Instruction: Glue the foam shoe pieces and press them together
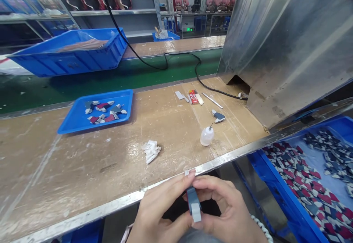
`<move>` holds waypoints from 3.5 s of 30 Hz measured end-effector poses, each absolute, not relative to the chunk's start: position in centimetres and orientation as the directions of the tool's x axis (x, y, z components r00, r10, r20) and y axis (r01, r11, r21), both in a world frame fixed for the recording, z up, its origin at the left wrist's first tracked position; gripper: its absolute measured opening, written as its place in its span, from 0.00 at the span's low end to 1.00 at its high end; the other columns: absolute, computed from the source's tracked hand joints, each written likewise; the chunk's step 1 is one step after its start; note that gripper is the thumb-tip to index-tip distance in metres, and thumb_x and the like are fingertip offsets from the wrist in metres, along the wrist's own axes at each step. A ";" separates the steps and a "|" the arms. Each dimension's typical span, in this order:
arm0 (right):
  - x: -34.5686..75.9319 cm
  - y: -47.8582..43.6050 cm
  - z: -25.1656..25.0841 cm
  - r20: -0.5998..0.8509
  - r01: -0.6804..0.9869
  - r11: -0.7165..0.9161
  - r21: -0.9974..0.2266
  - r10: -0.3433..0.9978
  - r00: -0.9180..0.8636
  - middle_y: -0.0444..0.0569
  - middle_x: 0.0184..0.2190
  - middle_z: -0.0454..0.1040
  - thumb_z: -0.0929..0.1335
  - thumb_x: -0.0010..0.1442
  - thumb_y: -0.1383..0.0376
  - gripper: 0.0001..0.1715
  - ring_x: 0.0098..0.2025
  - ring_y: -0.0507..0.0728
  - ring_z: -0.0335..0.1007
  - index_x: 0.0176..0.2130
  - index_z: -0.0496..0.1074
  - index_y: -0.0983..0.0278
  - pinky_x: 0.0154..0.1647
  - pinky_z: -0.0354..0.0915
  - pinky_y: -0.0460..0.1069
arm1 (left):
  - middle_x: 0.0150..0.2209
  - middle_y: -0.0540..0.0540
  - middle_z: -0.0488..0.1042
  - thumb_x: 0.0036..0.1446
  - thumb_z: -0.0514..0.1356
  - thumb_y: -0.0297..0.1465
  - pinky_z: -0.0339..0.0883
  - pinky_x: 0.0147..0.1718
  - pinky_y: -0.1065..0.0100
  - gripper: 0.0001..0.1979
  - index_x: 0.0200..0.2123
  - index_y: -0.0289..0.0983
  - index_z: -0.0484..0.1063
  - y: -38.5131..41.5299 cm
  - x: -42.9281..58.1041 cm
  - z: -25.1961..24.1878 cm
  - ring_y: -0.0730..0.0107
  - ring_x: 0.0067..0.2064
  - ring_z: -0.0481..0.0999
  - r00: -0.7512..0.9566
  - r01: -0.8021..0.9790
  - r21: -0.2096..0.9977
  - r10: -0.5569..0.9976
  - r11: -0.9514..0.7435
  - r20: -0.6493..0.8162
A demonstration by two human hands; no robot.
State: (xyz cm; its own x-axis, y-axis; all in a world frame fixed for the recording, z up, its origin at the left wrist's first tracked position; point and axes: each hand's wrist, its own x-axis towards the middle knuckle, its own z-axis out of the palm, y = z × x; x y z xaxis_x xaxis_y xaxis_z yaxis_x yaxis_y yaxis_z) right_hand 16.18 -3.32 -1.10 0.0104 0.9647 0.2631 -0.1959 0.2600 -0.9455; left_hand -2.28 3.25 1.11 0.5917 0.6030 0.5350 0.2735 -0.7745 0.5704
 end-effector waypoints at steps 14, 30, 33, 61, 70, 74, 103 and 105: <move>15.9 -3.5 -0.4 0.358 -0.253 0.361 -0.898 0.932 0.061 0.46 0.50 0.81 0.78 0.54 0.73 0.34 0.48 0.56 0.81 0.56 0.76 0.47 0.48 0.77 0.43 | 0.52 0.43 0.80 0.64 0.66 0.29 0.75 0.49 0.72 0.20 0.59 0.36 0.72 0.3 -0.5 1.5 0.65 0.51 0.81 0.379 0.301 0.573 0.647 -0.762 0.661; 15.8 -2.6 -1.1 0.247 -0.545 0.210 -0.812 0.969 0.006 0.47 0.47 0.78 0.80 0.52 0.57 0.25 0.35 0.49 0.75 0.50 0.80 0.50 0.36 0.73 0.42 | 0.55 0.39 0.77 0.65 0.63 0.47 0.77 0.52 0.68 0.27 0.61 0.41 0.67 2.3 -2.1 1.9 0.59 0.54 0.80 0.557 0.249 0.630 0.641 -0.736 0.529; 15.5 -2.2 -1.5 0.251 -0.609 0.158 -0.777 0.965 -0.070 0.45 0.40 0.77 0.83 0.46 0.60 0.26 0.33 0.47 0.73 0.47 0.82 0.53 0.35 0.70 0.41 | 0.48 0.41 0.78 0.65 0.62 0.50 0.79 0.44 0.66 0.24 0.57 0.43 0.69 2.4 -1.9 2.1 0.60 0.48 0.80 0.447 0.166 0.752 0.728 -0.638 0.519; 17.3 -10.7 -6.7 0.124 -0.288 -0.076 -0.955 0.778 -0.615 0.37 0.18 0.55 0.65 0.65 0.49 0.24 0.18 0.47 0.50 0.26 0.61 0.61 0.18 0.52 0.41 | 0.19 0.50 0.70 0.70 0.54 0.35 0.61 0.17 0.64 0.16 0.28 0.38 0.68 -2.5 -1.3 1.0 0.65 0.18 0.66 0.999 0.009 0.527 0.031 -0.850 0.032; 17.4 -11.7 -6.3 0.150 -0.279 -0.055 -0.959 0.735 -0.661 0.38 0.18 0.56 0.64 0.64 0.40 0.29 0.19 0.49 0.54 0.26 0.58 0.58 0.19 0.54 0.43 | 0.18 0.53 0.67 0.53 0.68 0.30 0.53 0.12 0.61 0.11 0.27 0.39 0.67 -4.1 -0.5 1.5 0.67 0.16 0.62 0.999 -0.043 0.464 -0.047 -0.885 0.004; 17.4 -12.0 -6.2 0.141 -0.257 -0.043 -0.966 0.741 -0.656 0.38 0.17 0.58 0.63 0.64 0.38 0.32 0.18 0.49 0.55 0.25 0.60 0.59 0.19 0.56 0.43 | 0.19 0.53 0.67 0.58 0.66 0.29 0.55 0.14 0.62 0.11 0.27 0.39 0.67 -4.7 -0.8 1.3 0.68 0.17 0.62 0.999 -0.025 0.521 -0.007 -0.853 0.037; 16.6 -13.8 -8.8 0.161 -0.253 0.004 -0.968 0.781 -0.604 0.33 0.14 0.49 0.67 0.57 0.35 0.34 0.14 0.46 0.47 0.26 0.53 0.58 0.14 0.51 0.42 | 0.20 0.52 0.69 0.64 0.64 0.43 0.63 0.16 0.63 0.18 0.27 0.38 0.68 -3.0 -0.5 1.3 0.67 0.18 0.66 0.998 -0.046 0.535 -0.064 -0.844 -0.014; 16.6 -14.2 -9.3 0.123 -0.192 0.002 -0.981 0.772 -0.623 0.32 0.14 0.48 0.66 0.53 0.31 0.37 0.14 0.46 0.46 0.25 0.52 0.57 0.14 0.53 0.42 | 0.20 0.51 0.69 0.66 0.62 0.44 0.62 0.16 0.63 0.19 0.27 0.38 0.68 -3.1 -0.4 1.2 0.66 0.18 0.66 0.999 -0.031 0.532 -0.042 -0.846 -0.009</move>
State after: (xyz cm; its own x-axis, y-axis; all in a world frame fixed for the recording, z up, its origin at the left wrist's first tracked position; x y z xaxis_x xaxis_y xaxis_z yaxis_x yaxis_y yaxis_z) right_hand 16.57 -14.16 -9.28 -0.6232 0.7722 0.1234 -0.1915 0.0023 -0.9815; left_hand -0.43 -3.07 1.18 0.9991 -0.0420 -0.0088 -0.0309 -0.8461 0.5322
